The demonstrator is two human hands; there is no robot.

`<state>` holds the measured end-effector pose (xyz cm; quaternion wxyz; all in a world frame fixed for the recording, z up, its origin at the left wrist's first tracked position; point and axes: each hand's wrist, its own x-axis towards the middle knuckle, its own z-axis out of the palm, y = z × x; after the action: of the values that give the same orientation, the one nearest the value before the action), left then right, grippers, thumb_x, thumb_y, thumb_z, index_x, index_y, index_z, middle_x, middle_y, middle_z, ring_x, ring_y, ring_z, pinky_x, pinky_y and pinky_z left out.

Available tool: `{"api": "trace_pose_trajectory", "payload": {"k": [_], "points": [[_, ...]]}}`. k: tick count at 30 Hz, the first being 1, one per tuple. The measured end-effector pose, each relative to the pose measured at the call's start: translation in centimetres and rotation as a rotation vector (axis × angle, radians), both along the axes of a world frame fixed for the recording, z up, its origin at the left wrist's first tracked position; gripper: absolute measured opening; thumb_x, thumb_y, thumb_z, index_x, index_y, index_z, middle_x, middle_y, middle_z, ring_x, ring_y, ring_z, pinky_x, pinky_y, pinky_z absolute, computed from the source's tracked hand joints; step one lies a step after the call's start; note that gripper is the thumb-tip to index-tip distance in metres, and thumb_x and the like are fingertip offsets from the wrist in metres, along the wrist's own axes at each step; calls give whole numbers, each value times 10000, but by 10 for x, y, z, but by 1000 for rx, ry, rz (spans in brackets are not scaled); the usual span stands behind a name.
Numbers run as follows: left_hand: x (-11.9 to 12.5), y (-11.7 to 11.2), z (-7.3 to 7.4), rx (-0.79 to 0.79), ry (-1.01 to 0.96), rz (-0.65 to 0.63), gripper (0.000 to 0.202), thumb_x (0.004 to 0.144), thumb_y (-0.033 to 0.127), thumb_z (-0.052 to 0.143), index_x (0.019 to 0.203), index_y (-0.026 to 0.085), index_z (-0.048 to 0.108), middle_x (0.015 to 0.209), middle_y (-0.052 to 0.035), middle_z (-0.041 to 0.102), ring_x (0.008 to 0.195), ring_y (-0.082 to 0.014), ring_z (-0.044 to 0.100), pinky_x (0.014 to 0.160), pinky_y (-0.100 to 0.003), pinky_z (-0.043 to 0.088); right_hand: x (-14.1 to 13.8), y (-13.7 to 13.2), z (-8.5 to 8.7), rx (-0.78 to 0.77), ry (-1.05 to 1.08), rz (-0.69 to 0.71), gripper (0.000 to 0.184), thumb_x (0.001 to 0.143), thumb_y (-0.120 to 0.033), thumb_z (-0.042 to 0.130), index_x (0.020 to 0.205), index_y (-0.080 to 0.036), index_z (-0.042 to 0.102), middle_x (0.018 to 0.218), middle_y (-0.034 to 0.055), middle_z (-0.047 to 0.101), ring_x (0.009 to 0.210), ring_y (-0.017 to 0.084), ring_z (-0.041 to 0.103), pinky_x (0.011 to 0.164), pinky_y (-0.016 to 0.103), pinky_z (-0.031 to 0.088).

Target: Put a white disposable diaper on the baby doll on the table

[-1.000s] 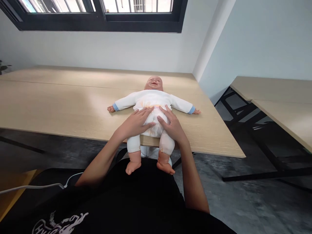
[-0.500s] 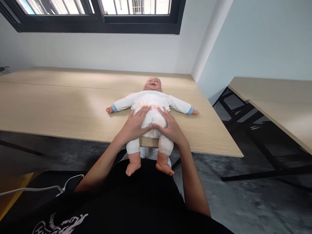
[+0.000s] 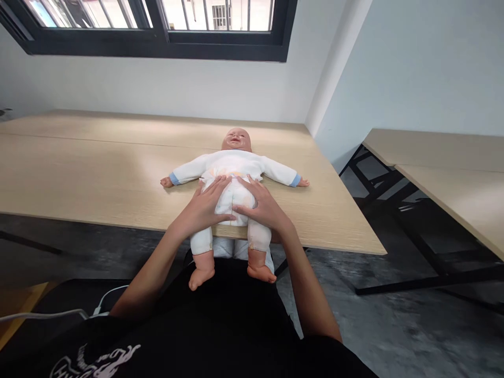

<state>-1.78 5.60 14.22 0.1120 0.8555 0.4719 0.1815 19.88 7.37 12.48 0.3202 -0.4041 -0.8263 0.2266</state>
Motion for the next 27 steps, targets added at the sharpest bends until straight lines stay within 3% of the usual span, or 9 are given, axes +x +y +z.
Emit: {"api": "trace_pose_trajectory", "payload": {"k": [2,4,8,11,14,20,27], "points": [[-5,-1,1,-13,-82,19,938,847,434,753,1580,256,196,1664,-164,226,1569,-319,142,1227,-658,57,2,-2,4,13,-38,-13,822,891,-594,677,1587,-315,341,1632,64,307,1539,304,209,1246,538,225],[-12,-4,1,3,-184,108,837,849,427,753,1525,245,295,1644,-172,280,1556,-340,189,1220,-653,127,6,-7,7,69,-56,-73,780,875,-611,686,1537,-283,434,1619,90,330,1529,322,236,1236,548,251],[-25,-12,-1,87,-354,270,381,803,321,804,1079,201,571,1332,-143,618,1351,-336,512,1121,-530,386,11,-22,10,215,-36,-235,428,905,-590,650,1139,-232,670,1476,122,521,1422,343,426,1186,561,344],[-26,-19,-1,75,-404,244,264,774,238,826,852,202,575,1229,-105,654,1275,-305,567,1093,-480,419,5,-31,8,257,-61,-312,306,943,-515,608,984,-216,653,1344,139,613,1355,359,486,1151,569,376],[-21,-22,-1,17,-418,240,218,764,197,829,805,191,616,1337,-128,613,1336,-313,521,1131,-507,387,-4,-38,5,276,-104,-394,266,950,-465,590,941,-205,646,1304,159,626,1340,386,480,1133,597,371],[-15,-18,-10,-42,-469,217,157,774,163,798,736,185,648,1450,-120,552,1388,-320,472,1190,-546,325,-4,-55,3,285,-153,-582,332,947,-511,583,832,-211,664,1284,197,614,1349,448,421,1103,693,305],[-24,-14,-13,-116,-590,184,78,798,155,767,775,182,698,1430,-113,557,1386,-308,459,1201,-524,301,-8,-52,-9,252,-77,-419,126,895,-305,582,809,-232,637,1288,130,627,1314,376,469,1097,582,398]]}}
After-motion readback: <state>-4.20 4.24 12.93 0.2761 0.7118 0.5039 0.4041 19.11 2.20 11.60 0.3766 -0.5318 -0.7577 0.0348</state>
